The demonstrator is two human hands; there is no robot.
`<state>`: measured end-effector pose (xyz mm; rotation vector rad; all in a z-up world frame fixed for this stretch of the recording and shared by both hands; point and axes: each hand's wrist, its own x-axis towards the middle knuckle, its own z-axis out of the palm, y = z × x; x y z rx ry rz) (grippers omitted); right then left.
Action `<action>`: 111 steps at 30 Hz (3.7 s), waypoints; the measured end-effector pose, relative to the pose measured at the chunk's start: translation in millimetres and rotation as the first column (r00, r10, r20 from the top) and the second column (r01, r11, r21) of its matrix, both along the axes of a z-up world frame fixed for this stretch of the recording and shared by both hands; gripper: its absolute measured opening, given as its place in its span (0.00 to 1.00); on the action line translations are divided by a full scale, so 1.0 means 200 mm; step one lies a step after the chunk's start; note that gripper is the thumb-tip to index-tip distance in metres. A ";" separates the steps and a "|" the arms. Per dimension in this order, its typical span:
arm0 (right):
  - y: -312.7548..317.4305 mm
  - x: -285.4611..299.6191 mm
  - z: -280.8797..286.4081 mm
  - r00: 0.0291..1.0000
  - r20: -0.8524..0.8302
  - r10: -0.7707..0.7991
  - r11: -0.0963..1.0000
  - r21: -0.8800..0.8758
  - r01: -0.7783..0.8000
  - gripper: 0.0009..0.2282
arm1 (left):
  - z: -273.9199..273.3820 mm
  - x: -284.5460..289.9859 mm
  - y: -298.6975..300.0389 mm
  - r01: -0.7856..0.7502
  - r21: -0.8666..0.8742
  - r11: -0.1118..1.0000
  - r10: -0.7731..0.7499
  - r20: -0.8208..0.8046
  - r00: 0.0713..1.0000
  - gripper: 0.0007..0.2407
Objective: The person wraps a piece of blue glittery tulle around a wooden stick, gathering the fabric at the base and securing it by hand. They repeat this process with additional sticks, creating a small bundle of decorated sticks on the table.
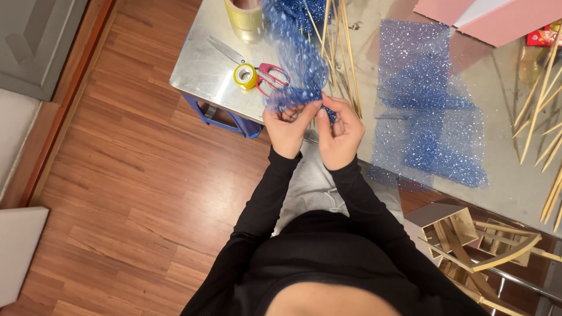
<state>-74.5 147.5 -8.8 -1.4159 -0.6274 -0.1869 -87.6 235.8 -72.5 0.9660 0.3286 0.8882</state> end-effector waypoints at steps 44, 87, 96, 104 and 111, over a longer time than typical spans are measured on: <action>-0.42 0.15 -0.74 0.196 -0.580 0.791 0.609 0.778 -0.155 0.06 | 0.36 -0.16 -0.06 0.304 0.253 0.918 -0.330 0.065 0.942 0.08; -0.25 -0.01 -0.05 0.944 -0.283 0.172 0.984 0.097 -0.151 0.08 | 0.27 -0.05 -0.04 0.136 0.408 0.903 -0.096 -0.117 0.989 0.14; -0.27 0.07 -0.11 0.974 -0.195 0.112 0.994 0.019 -0.111 0.12 | 0.29 -0.07 -0.16 0.104 0.408 0.907 -0.030 -0.184 0.983 0.13; -0.35 0.13 -0.28 0.510 -0.281 0.813 0.528 0.725 -0.442 0.08 | 0.23 -0.01 -0.03 0.555 0.276 0.785 -0.555 -0.086 0.827 0.08; -0.35 0.12 -0.27 0.282 -0.318 0.905 0.418 0.787 -0.453 0.09 | 0.27 -0.01 -0.03 0.474 0.330 0.817 -0.497 -0.017 0.868 0.10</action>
